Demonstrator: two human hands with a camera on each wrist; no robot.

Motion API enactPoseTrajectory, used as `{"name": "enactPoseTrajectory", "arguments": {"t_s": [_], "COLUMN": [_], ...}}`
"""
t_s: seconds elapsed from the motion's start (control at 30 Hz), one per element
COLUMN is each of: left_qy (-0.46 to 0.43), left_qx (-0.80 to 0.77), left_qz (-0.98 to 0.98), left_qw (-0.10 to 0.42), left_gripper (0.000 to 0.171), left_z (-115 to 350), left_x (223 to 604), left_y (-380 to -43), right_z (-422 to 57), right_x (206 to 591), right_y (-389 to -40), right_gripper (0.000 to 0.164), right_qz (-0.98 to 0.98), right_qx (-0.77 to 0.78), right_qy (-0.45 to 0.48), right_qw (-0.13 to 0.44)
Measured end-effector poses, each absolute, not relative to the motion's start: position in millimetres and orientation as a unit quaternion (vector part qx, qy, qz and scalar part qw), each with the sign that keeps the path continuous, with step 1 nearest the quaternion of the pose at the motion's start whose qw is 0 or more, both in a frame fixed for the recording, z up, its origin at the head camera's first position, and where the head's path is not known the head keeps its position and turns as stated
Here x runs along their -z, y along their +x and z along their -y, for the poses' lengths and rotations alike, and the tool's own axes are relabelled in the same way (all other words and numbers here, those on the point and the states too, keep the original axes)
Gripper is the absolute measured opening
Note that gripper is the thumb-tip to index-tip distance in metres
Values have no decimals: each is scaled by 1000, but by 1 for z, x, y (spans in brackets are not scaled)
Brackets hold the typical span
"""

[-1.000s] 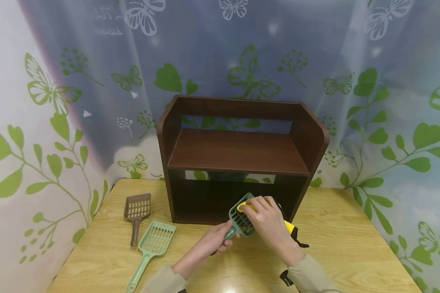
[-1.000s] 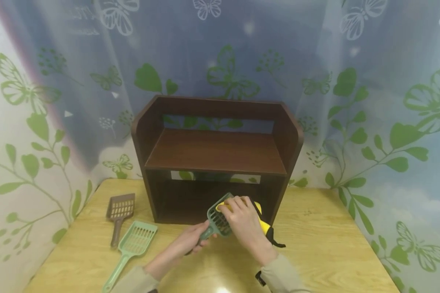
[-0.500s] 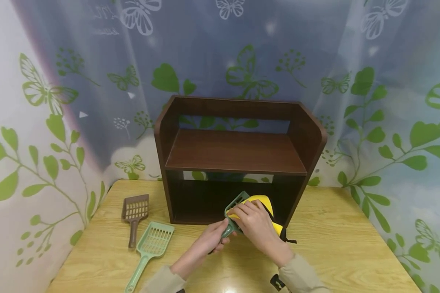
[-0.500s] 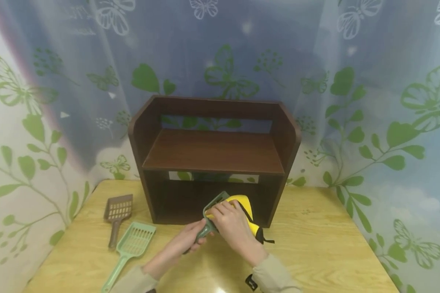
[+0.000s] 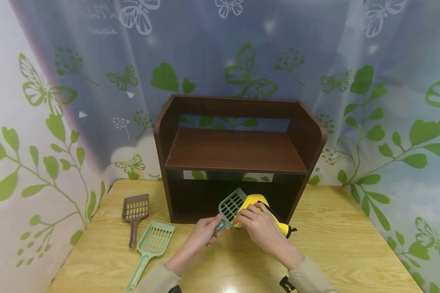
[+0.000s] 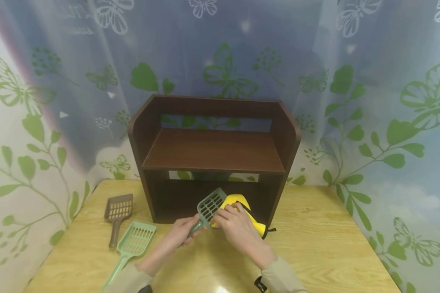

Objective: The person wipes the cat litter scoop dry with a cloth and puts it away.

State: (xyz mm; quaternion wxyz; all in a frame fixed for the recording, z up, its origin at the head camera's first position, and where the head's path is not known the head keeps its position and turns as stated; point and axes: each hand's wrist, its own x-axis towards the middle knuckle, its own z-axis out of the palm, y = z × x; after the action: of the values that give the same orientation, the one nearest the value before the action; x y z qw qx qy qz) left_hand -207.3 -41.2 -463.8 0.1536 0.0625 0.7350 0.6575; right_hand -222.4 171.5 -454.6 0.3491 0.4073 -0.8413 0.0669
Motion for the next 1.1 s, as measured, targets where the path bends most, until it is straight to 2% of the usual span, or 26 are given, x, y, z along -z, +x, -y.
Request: {"name": "enactPoseTrajectory", "arguments": {"t_s": [0.5, 0.8, 0.97, 1.1], "left_qy": [82, 90, 95, 99], "left_qx": [-646, -642, -640, -641], "left_qz": [-740, -741, -742, -739], "left_qw": [170, 177, 178, 181], "left_gripper": [54, 54, 52, 53], "left_z": [48, 52, 55, 58], "left_x": [462, 464, 466, 467], "left_y": [-206, -206, -207, -209], "right_z": [-197, -216, -226, -233], "right_x": [450, 451, 451, 453], "right_y": [-228, -232, -233, -233], "right_gripper": [14, 20, 31, 28], "right_qz": [829, 839, 855, 873], "right_qx": [-40, -33, -57, -136], "right_qy": [425, 406, 367, 312], "right_qw": [362, 361, 360, 350]}}
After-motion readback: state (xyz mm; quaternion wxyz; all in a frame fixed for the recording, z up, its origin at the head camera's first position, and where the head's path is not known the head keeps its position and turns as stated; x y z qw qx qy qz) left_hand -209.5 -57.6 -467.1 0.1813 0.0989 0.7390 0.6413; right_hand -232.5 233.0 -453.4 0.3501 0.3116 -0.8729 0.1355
